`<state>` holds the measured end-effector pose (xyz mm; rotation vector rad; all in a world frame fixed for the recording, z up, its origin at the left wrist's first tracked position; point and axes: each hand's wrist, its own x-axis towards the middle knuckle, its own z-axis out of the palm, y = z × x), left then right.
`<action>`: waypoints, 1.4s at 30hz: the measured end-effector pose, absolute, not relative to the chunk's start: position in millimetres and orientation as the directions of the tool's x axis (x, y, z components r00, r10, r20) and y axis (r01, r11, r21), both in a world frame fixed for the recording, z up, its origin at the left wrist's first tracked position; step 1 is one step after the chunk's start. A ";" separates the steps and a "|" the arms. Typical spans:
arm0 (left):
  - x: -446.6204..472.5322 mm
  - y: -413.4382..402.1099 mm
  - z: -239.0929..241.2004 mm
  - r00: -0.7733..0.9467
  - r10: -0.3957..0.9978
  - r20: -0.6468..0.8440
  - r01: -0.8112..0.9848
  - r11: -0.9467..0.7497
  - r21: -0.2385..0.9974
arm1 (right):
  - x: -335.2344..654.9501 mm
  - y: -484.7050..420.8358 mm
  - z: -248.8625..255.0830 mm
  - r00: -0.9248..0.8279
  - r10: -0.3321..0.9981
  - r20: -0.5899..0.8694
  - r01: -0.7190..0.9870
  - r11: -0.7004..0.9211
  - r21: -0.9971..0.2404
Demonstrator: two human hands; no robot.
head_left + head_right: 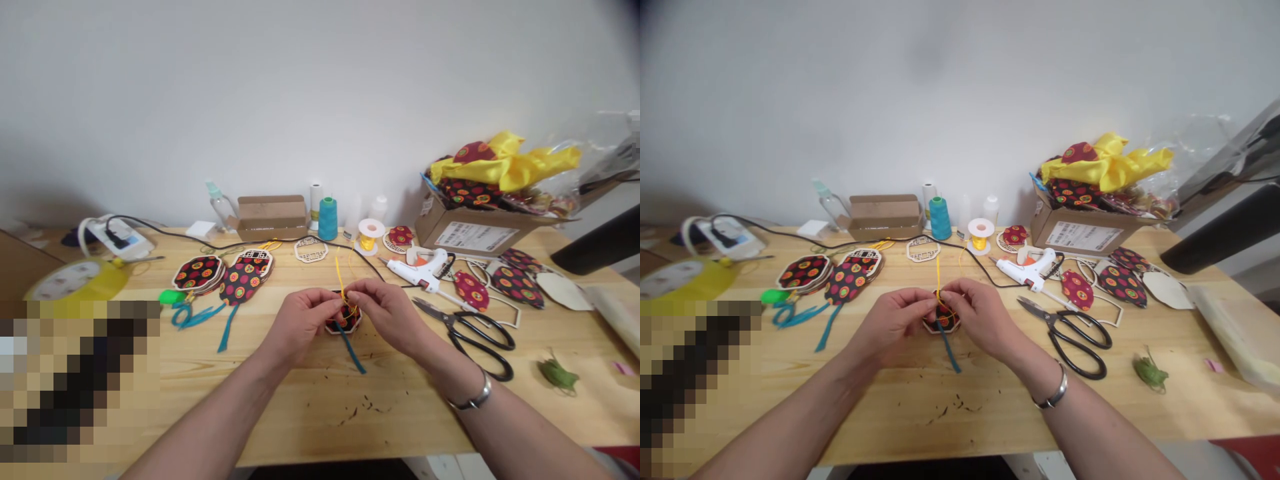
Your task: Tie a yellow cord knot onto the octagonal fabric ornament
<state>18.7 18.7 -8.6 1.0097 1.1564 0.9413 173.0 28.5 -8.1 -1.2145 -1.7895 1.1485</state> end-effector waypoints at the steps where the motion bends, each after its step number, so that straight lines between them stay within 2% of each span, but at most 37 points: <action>1: 19.0 19.1 -8.9 0.141 0.956 -0.257 -0.079 0.269 0.960 | 173.9 28.0 -7.4 -0.324 0.942 0.083 0.417 0.221 -0.882; 4: 19.4 19.7 -9.7 0.097 0.964 -0.249 -0.102 0.259 0.960 | 176.2 25.3 -5.8 -0.280 0.952 0.127 0.635 0.283 -0.719; 6: 19.2 19.7 -9.9 0.080 0.961 -0.266 -0.114 0.274 0.955 | 176.4 22.2 -5.4 -0.260 0.956 0.135 0.703 0.284 -0.652; 9: 19.0 19.3 -9.8 0.071 0.955 -0.289 -0.150 0.297 0.943 | 173.7 15.6 -4.9 -0.275 0.944 0.181 0.693 0.325 -0.643; 12: 19.7 18.9 -9.9 0.046 0.956 -0.288 -0.179 0.292 0.940 | 168.7 8.6 -5.9 -0.355 0.900 0.253 0.653 0.433 -0.621; 18: 20.5 17.9 -13.4 0.025 0.959 -0.284 -0.215 0.282 0.935 | 162.8 4.7 -16.1 -0.529 0.761 0.375 0.658 0.647 -0.384; 21: 18.8 17.9 -14.9 0.067 0.954 -0.291 -0.268 0.298 0.916 | 163.3 5.2 -18.7 -0.600 0.716 0.358 0.668 0.694 -0.269; 23: 17.6 18.2 -15.3 0.087 0.951 -0.297 -0.308 0.309 0.900 | 164.8 5.0 -16.8 -0.634 0.703 0.322 0.659 0.709 -0.250; 26: 17.2 19.1 -15.7 0.078 0.952 -0.295 -0.348 0.304 0.887 | 168.6 5.5 -10.0 -0.581 0.726 0.368 0.626 0.688 -0.367; 28: 17.6 19.8 -16.4 0.067 0.956 -0.286 -0.355 0.290 0.888 | 171.0 8.1 -5.5 -0.437 0.784 0.440 0.599 0.619 -0.508; 30: 18.1 20.1 -17.3 0.074 0.957 -0.280 -0.350 0.288 0.891 | 172.3 12.7 -3.4 -0.295 0.849 0.438 0.550 0.525 -0.649; 32: 18.6 19.9 -17.9 0.089 0.956 -0.281 -0.335 0.294 0.895 | 172.0 17.9 -4.0 -0.241 0.909 0.340 0.468 0.416 -0.780; 34: 18.9 19.1 -17.3 0.095 0.956 -0.278 -0.298 0.294 0.908 | 170.4 22.0 -6.3 -0.256 0.949 0.183 0.350 0.268 -0.898; 36: 19.4 17.8 -15.6 0.092 0.958 -0.272 -0.241 0.286 0.928 | 168.2 24.1 -8.7 -0.277 0.960 0.035 0.220 0.099 -0.971; 39: 20.8 15.6 -12.1 0.126 0.956 -0.264 -0.157 0.282 0.947 | 164.8 23.9 -10.7 -0.270 0.960 -0.081 0.042 -0.073 -0.996; 42: 22.9 14.1 -9.4 0.191 0.944 -0.269 -0.111 0.293 0.949 | 162.6 22.5 -10.7 -0.241 0.963 -0.123 -0.027 -0.133 -0.991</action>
